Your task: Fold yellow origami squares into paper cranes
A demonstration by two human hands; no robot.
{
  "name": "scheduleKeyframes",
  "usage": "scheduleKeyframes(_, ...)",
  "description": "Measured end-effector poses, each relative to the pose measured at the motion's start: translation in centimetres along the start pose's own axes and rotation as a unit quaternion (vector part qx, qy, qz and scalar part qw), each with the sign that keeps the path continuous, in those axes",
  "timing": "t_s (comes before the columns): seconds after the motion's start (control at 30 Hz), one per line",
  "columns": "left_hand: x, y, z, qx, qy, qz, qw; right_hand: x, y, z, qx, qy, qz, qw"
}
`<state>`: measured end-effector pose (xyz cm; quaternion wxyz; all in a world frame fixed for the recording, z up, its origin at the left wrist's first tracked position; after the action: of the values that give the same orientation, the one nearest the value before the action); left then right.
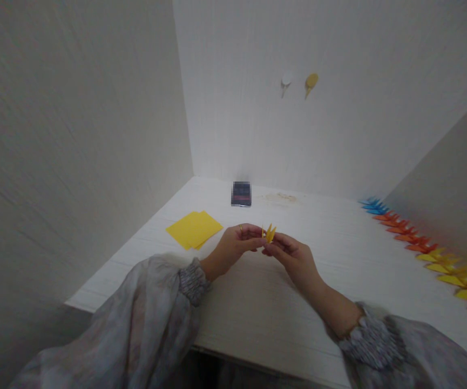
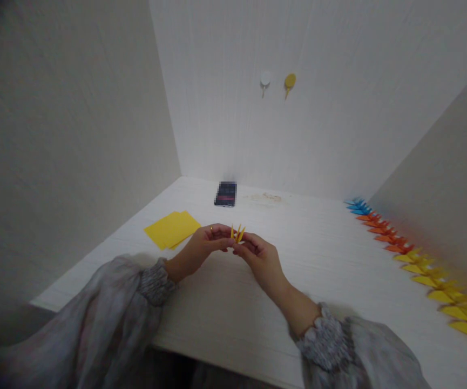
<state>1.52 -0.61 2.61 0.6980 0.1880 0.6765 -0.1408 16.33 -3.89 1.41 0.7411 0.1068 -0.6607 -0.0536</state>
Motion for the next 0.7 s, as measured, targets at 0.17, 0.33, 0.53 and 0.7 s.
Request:
scheduleKeyframes(0.17,0.18,0.06,-0.05,-0.002,-0.005,0.007,1.0,0.01,0.0,-0.09,-0.007,0.0,0.01,1.0)
scheduleKeyframes(0.33,0.34,0.07,-0.05,0.007,-0.005,0.018,1.0,0.16,0.1,0.04,-0.011,0.025,0.013,1.0)
scheduleKeyframes(0.53,0.28,0.08,0.01,0.024,0.007,0.026,0.999,0.1,0.1,-0.07,-0.017,0.03,0.006,0.999)
scheduleKeyframes(0.7,0.36,0.09,0.14,0.038,-0.01,0.027,0.999,0.12,-0.02,-0.04,-0.025,0.037,0.017,0.999)
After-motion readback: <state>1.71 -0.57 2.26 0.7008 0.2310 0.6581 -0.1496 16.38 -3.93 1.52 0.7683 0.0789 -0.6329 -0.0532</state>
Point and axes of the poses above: each hand's wrist, its own y-axis towards the middle knuckle, its own z-axis out of the palm, x = y × z, the point moved 1 cm from there along y, towards the middle knuckle, and after that the axes turned 10 degrees about y, right-handed, at the moved point
